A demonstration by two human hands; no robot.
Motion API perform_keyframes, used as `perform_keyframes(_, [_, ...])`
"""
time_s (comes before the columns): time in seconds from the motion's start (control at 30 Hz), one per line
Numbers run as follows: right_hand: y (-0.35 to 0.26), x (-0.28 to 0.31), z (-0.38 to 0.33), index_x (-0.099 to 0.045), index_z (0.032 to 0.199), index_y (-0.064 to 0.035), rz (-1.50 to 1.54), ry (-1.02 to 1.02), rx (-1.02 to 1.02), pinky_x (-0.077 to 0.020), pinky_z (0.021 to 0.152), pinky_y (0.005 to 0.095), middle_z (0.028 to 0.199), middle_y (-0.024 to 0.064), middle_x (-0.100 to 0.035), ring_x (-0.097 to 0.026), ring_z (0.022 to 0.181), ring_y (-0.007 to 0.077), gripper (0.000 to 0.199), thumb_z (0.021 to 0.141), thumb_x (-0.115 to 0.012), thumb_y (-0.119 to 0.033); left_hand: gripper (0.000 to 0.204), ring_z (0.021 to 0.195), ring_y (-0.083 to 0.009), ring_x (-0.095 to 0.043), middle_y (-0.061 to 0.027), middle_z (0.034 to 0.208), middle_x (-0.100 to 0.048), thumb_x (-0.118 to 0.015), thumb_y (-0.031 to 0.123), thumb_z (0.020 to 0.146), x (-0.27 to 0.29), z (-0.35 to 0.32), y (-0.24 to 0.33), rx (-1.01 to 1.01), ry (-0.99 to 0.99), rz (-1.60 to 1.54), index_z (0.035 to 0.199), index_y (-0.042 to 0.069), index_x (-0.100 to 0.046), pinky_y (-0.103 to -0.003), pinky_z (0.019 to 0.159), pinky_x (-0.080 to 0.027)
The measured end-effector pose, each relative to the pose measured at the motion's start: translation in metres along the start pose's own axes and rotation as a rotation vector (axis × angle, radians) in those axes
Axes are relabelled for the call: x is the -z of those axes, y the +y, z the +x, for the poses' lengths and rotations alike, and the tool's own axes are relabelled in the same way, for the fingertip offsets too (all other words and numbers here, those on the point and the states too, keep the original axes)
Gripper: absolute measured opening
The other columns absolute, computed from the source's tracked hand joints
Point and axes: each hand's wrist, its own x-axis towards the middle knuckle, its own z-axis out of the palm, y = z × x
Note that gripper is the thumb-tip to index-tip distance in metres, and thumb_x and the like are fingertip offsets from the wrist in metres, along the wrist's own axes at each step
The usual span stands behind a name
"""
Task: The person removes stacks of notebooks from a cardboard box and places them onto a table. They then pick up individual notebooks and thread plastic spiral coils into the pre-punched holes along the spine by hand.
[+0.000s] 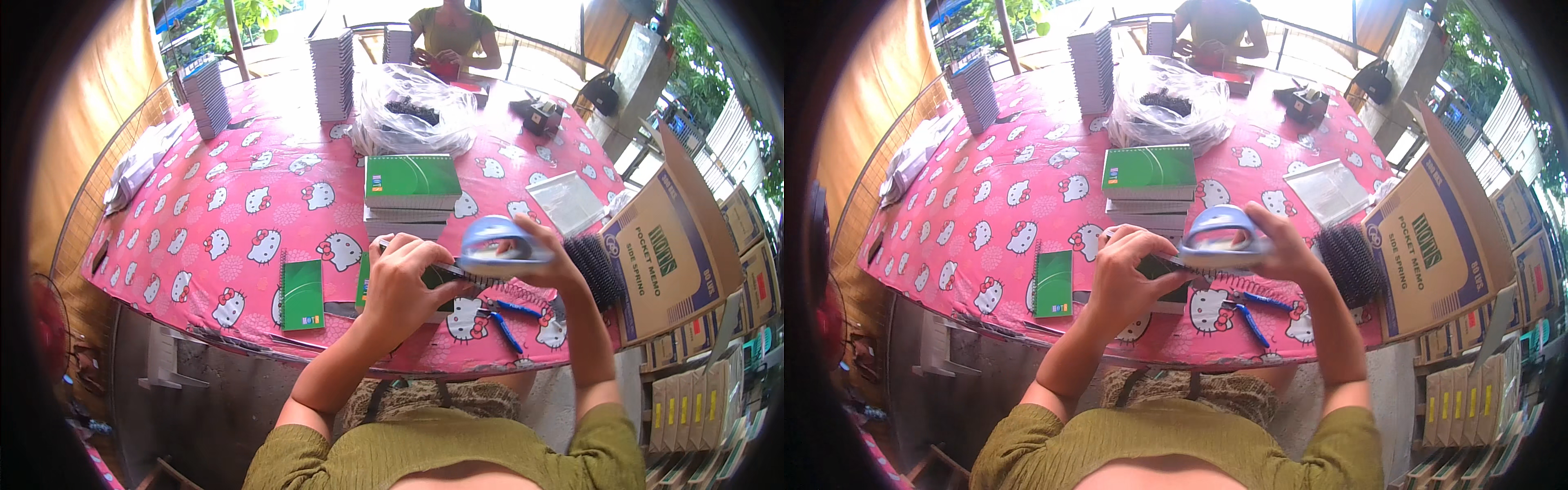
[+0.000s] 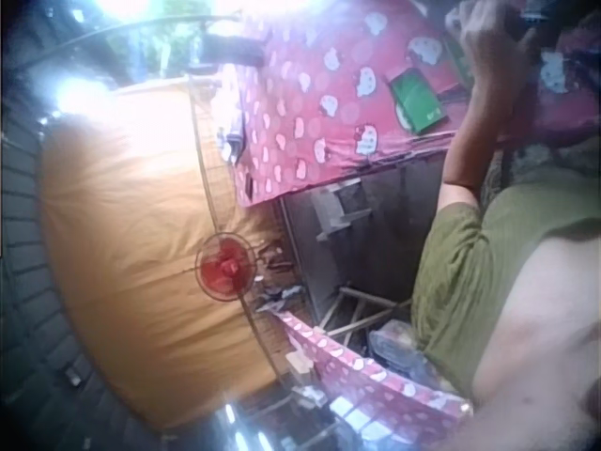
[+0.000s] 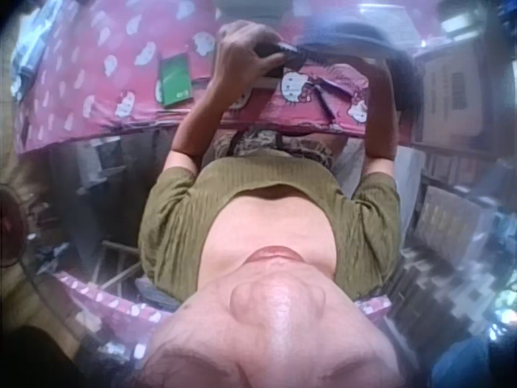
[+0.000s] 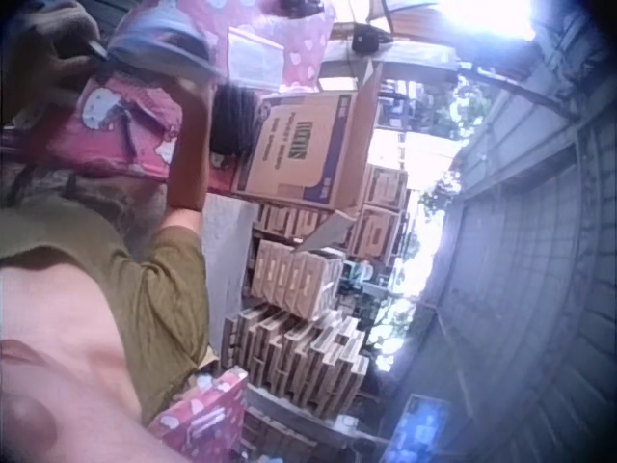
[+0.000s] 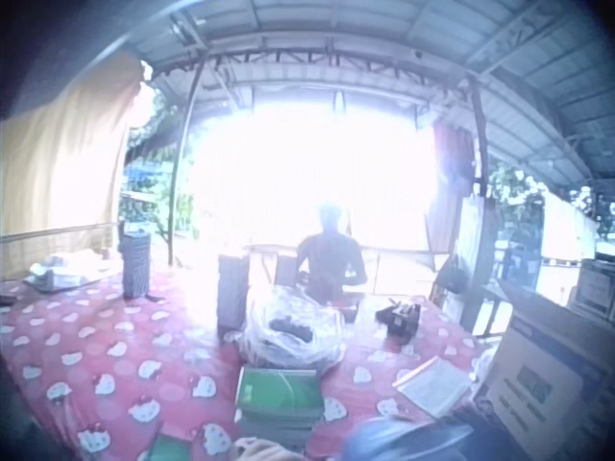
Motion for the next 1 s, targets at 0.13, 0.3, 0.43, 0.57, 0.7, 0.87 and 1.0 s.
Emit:
perform_keyframes(0.13, [0.001, 0.005, 0.004, -0.055, 0.104, -0.0032, -0.145, 0.080, -0.064, -0.0521, 0.076, 0.0294, 0.088, 0.0051, -0.064, -0.061, 0.083, 0.0120, 0.034, 0.077, -0.075, -0.013, 0.034, 0.089, -0.0205, -0.060, -0.0012, 0.078, -0.067, -0.087, 0.023, 0.062, 0.004, -0.004, 0.003, 0.090, 0.005, -0.036, 0.087, 0.011, -0.068, -0.036, 0.087, -0.038])
perform_keyframes(0.3, [0.008, -0.008, 0.020, -0.056, 0.104, -0.0013, -0.211, 0.054, -0.093, -0.0515, 0.078, 0.0316, 0.090, 0.0065, -0.064, -0.061, 0.085, 0.0148, 0.038, 0.072, -0.074, -0.011, 0.044, 0.100, -0.0282, -0.060, -0.0089, 0.104, -0.064, -0.086, 0.016, 0.062, 0.014, -0.002, -0.003, 0.049, 0.033, -0.011, 0.099, 0.005, -0.066, -0.041, 0.087, -0.045])
perform_keyframes(0.43, [0.002, -0.010, 0.026, -0.055, 0.110, -0.0029, -0.226, -0.038, -0.122, -0.0502, 0.087, 0.0332, 0.092, 0.0062, -0.060, -0.060, 0.094, 0.0146, 0.045, 0.073, -0.075, -0.019, 0.038, 0.103, -0.0206, -0.060, -0.0096, 0.116, -0.058, -0.081, 0.001, 0.069, 0.009, -0.017, -0.023, 0.221, 0.105, -0.250, 0.103, 0.003, -0.064, -0.032, 0.085, -0.051])
perform_keyframes(0.57, [0.020, -0.009, 0.024, -0.055, 0.109, -0.0007, -0.043, 0.100, -0.077, -0.0512, 0.074, 0.0342, 0.096, 0.0094, -0.064, -0.062, 0.088, 0.0187, 0.046, 0.066, -0.069, -0.008, 0.033, 0.096, -0.0116, -0.061, -0.0052, 0.105, -0.062, -0.074, -0.008, 0.076, 0.000, -0.023, -0.025, 0.387, 0.194, -0.643, 0.105, 0.002, -0.062, -0.025, 0.085, -0.051])
perform_keyframes(0.7, [0.023, -0.019, 0.042, -0.057, 0.105, -0.0006, -0.290, 0.104, -0.056, -0.0500, 0.061, 0.0298, 0.088, 0.0041, -0.065, -0.061, 0.075, 0.0136, 0.040, 0.066, -0.064, -0.003, 0.037, 0.089, -0.0091, -0.061, -0.0039, 0.099, -0.065, -0.072, -0.005, 0.080, -0.003, -0.020, -0.025, 0.384, 0.256, -0.728, 0.113, 0.000, -0.059, -0.026, 0.080, -0.052])
perform_keyframes(0.87, [0.010, -0.028, 0.042, -0.056, 0.095, -0.0022, -0.078, 0.042, 0.047, -0.0451, 0.061, 0.0236, 0.082, 0.0008, -0.059, -0.052, 0.076, 0.0065, 0.030, 0.065, -0.061, 0.000, 0.041, 0.090, -0.0110, -0.064, -0.0073, 0.100, -0.068, -0.067, -0.011, 0.081, -0.007, -0.028, -0.033, 0.428, 0.264, -0.897, 0.120, -0.002, -0.061, -0.024, 0.081, -0.053])
perform_keyframes(1.0, [0.005, -0.034, 0.051, -0.055, 0.095, -0.0026, -0.244, 0.045, -0.167, -0.0449, 0.068, 0.0237, 0.083, -0.0021, -0.056, -0.050, 0.078, 0.0054, 0.031, 0.065, -0.062, -0.002, 0.041, 0.090, -0.0113, -0.065, -0.0087, 0.098, -0.070, -0.067, -0.012, 0.079, -0.002, -0.034, -0.034, 0.511, 0.238, -0.847, 0.119, -0.001, -0.064, -0.024, 0.081, -0.053])
